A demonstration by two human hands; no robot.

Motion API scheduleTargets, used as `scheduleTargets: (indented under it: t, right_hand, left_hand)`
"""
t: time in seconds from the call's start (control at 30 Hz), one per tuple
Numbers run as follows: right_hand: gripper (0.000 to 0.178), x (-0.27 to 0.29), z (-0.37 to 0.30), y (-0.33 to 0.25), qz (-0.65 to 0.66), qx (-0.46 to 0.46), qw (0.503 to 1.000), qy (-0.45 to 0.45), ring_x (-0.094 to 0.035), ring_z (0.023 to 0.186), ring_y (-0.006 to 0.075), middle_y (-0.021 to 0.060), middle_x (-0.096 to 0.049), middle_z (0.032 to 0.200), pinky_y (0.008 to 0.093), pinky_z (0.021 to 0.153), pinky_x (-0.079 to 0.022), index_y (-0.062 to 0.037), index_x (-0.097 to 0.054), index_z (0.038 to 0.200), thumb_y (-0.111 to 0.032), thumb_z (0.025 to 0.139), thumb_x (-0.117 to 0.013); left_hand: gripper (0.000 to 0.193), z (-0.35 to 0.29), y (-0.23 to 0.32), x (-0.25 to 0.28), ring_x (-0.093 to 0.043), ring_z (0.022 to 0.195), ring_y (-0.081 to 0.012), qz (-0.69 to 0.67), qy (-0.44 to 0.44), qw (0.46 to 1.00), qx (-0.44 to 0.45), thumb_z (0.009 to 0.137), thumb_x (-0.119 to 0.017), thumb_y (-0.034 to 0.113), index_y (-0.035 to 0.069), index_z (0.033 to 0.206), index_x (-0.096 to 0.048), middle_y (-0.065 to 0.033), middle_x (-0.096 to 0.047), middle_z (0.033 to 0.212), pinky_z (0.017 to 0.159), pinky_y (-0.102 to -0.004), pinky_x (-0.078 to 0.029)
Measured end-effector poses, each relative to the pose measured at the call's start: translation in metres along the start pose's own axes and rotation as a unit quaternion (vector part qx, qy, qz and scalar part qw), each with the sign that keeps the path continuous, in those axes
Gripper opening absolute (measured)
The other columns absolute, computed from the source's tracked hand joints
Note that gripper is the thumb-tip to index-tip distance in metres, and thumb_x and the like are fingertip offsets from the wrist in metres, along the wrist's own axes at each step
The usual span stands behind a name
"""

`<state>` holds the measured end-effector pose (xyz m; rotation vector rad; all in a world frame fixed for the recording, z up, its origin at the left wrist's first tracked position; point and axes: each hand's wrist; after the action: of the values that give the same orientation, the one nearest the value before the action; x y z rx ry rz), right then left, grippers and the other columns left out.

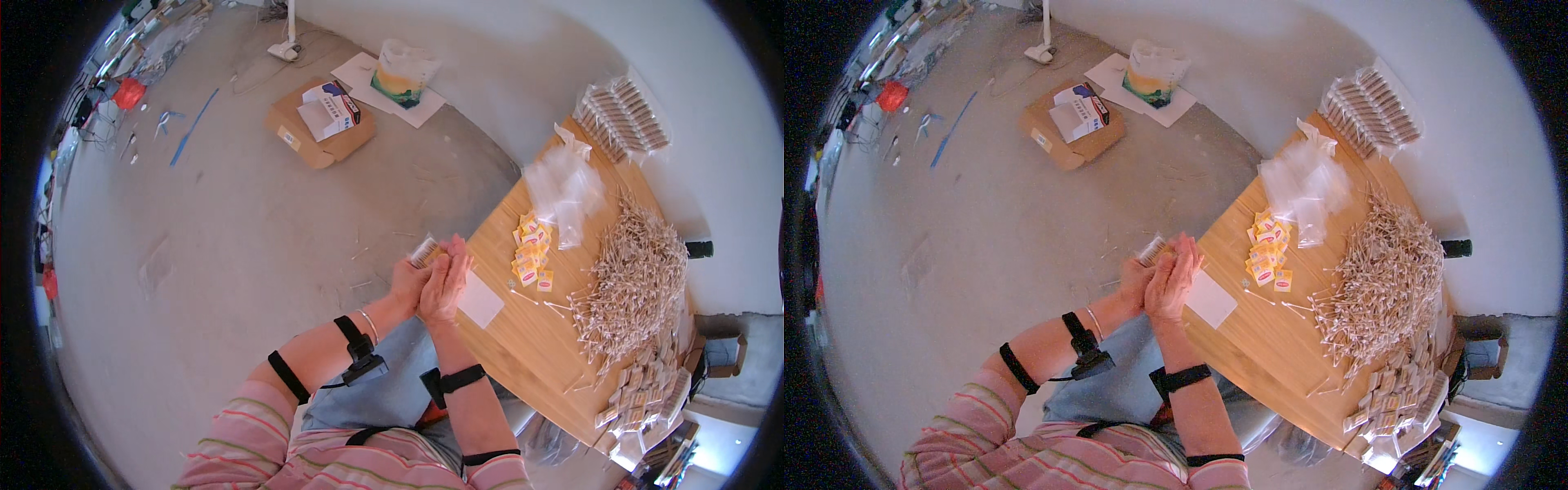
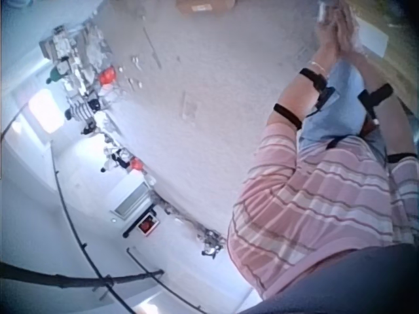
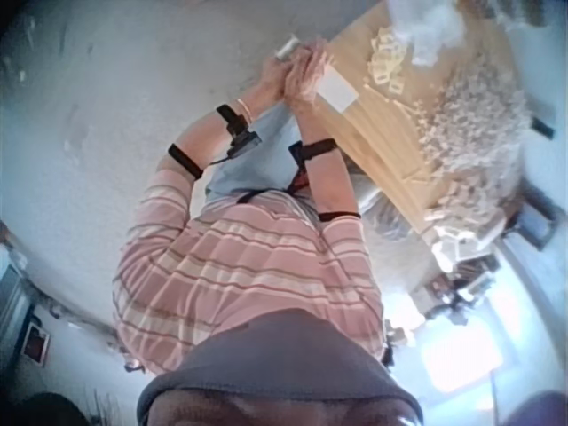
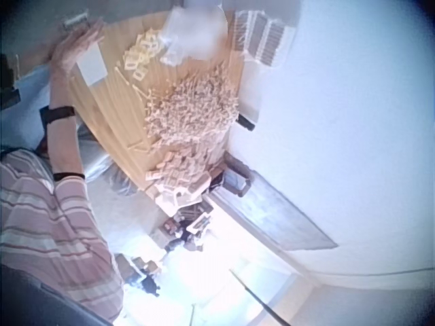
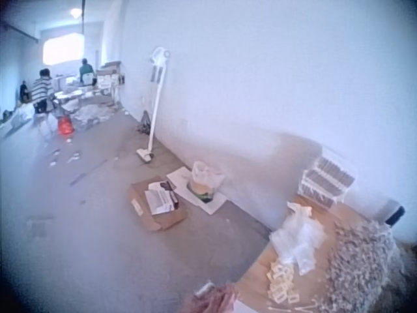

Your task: Packaging cotton swabs into small plastic bags.

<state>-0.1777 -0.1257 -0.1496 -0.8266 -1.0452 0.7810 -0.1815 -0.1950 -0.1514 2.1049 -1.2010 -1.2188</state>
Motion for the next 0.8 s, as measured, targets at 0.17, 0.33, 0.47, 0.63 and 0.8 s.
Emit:
scheduleTargets:
  t: [0.17, 0.33, 0.47, 0.63, 0.8]
  right_hand:
    - [0.043, 0.0, 0.001, 0.0, -0.044, -0.003, 0.999, 0.005, -0.051, 0.103, 0.0332, 0.0191, -0.058, 0.108, 0.0424, 0.092, -0.04, 0.0042, -0.041, 0.132, -0.024, 0.1, -0.039]
    - [0.042, -0.006, 0.001, 0.001, -0.04, -0.018, 0.999, 0.027, -0.051, 0.102, 0.0328, 0.0196, -0.058, 0.109, 0.0419, 0.092, -0.04, 0.005, -0.041, 0.131, -0.023, 0.1, -0.038]
    - [0.041, 0.0, 0.002, -0.002, -0.065, 0.024, 0.998, 0.001, -0.053, 0.103, 0.0333, 0.0208, -0.057, 0.109, 0.0422, 0.09, -0.041, 0.0063, -0.041, 0.129, -0.022, 0.101, -0.037]
    - [0.039, -0.003, 0.002, -0.005, -0.03, -0.043, 0.999, 0.011, -0.053, 0.102, 0.0364, 0.0183, -0.06, 0.105, 0.0504, 0.11, -0.02, 0.0044, -0.037, 0.132, -0.016, 0.098, -0.038]
    - [0.039, -0.007, 0.001, -0.003, -0.062, -0.027, 0.997, 0.035, -0.057, 0.099, 0.0344, 0.0209, -0.06, 0.106, 0.0427, 0.089, -0.043, 0.006, -0.039, 0.13, -0.018, 0.1, -0.038]
  left_hand:
    - [0.026, 0.006, -0.014, 0.009, -0.064, 0.08, -0.0127, 0.003, 0.017, 1.0, 0.015, 0.087, -0.071, 0.02, -0.002, 0.1, -0.066, -0.0064, -0.068, 0.094, 0.068, -0.0276, -0.054]
    - [0.031, 0.002, -0.02, 0.02, -0.064, 0.08, -0.0119, -0.036, 0.001, 0.999, 0.018, 0.087, -0.071, 0.024, -0.003, 0.101, -0.066, -0.0066, -0.068, 0.095, 0.068, -0.0261, -0.053]
    - [0.03, -0.006, -0.016, 0.013, -0.063, 0.084, -0.0111, -0.03, 0.007, 0.999, 0.039, 0.088, -0.07, 0.023, -0.002, 0.105, -0.064, -0.0063, -0.067, 0.099, 0.069, -0.0254, -0.052]
    - [0.028, 0.009, 0.006, 0.017, -0.061, 0.083, -0.0101, 0.071, -0.018, 0.997, -0.01, 0.087, -0.07, 0.022, 0.0, 0.103, -0.065, -0.004, -0.066, 0.095, 0.07, -0.0254, -0.051]
    - [0.027, 0.035, 0.012, 0.02, -0.058, 0.075, -0.0093, 0.095, 0.018, 0.995, -0.008, 0.086, -0.068, 0.025, 0.0, 0.094, -0.066, -0.0028, -0.065, 0.087, 0.063, -0.0247, -0.047]
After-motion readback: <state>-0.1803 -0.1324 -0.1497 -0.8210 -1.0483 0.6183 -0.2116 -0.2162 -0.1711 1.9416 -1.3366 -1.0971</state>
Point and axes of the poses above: each hand's wrist, its own z-axis towards the middle knuckle, its own x-axis out of the back of the hand, y = z × x
